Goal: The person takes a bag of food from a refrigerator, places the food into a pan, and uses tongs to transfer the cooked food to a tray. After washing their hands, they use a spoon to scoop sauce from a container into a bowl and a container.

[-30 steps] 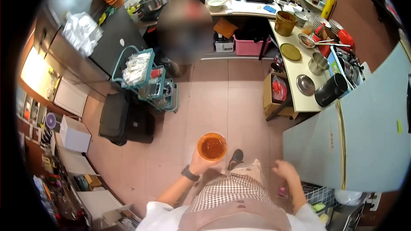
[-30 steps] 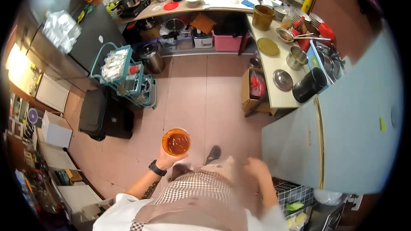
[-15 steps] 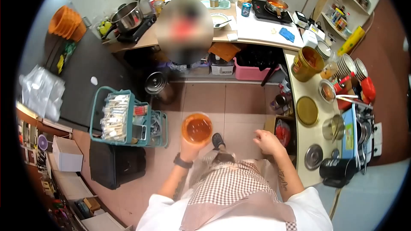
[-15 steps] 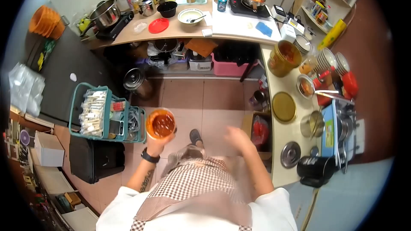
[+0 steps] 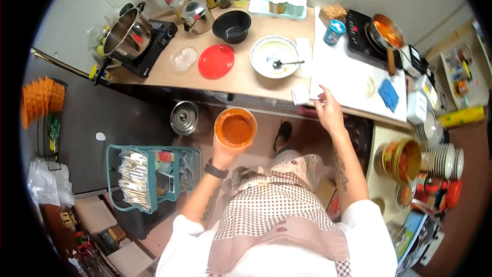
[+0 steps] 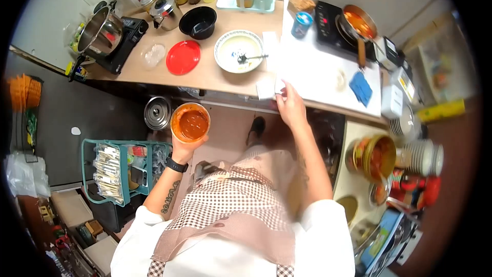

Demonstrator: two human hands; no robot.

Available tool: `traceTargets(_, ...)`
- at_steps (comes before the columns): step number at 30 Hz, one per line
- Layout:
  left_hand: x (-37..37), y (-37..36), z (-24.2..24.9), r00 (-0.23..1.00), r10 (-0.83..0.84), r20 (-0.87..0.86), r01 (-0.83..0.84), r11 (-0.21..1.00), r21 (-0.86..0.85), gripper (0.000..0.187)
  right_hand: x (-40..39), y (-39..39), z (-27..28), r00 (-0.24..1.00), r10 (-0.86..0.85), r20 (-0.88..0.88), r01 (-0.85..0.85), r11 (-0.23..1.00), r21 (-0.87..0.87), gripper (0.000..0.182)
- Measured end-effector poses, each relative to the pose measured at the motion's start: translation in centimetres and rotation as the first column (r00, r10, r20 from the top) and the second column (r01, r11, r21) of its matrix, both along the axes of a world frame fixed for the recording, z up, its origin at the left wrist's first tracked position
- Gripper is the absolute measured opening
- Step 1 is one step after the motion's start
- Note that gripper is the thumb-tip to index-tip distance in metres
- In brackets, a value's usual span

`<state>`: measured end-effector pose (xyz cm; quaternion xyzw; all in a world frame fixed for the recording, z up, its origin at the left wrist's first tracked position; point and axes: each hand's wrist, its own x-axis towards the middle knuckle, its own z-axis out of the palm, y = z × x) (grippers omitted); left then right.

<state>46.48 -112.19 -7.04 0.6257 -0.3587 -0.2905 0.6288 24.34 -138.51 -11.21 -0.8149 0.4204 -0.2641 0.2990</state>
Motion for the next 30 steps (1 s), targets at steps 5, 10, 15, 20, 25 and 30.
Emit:
traceTargets(5, 3.6, -7.9, -1.1, 0.987, 0.144, -0.074, -0.141, 0.989, 0.047, 0.082, 9.7, -12.7, -2.2, 0.997, 0.020, -0.072, 0.012, 0.908, 0.419, 0.038)
traceTargets(10, 7.7, -13.0, -2.9, 0.988, 0.155, -0.015, -0.153, 0.983, 0.102, 0.084, 14.0, -15.1, -2.3, 0.997, 0.073, 0.010, -0.070, 0.891, 0.448, 0.019)
traceTargets(15, 11.8, -17.1, -3.4, 0.993, 0.099, 0.065, -0.105, 0.988, 0.113, 0.082, 15.7, -13.3, 7.5, 0.955, 0.233, 0.183, -0.254, 0.962, 0.103, 0.005)
traceTargets(20, 15.7, -19.7, -2.6, 0.969, -0.040, 0.244, 0.003, 0.988, 0.151, 0.082, 18.5, -9.9, 12.5, 0.808, 0.587, -0.048, -0.572, 0.760, -0.308, 0.018)
traceTargets(25, 17.1, -20.9, -2.6, 0.966, -0.069, 0.249, 0.024, 0.983, 0.181, 0.083, 20.1, -8.7, 10.2, 0.770, 0.614, -0.174, -0.636, 0.721, -0.273, 0.023)
traceTargets(30, 17.5, -21.4, -2.9, 0.942, -0.067, 0.329, 0.000, 0.980, 0.198, 0.084, 18.9, -6.4, 7.3, 0.932, 0.287, 0.219, -0.352, 0.858, 0.374, 0.014)
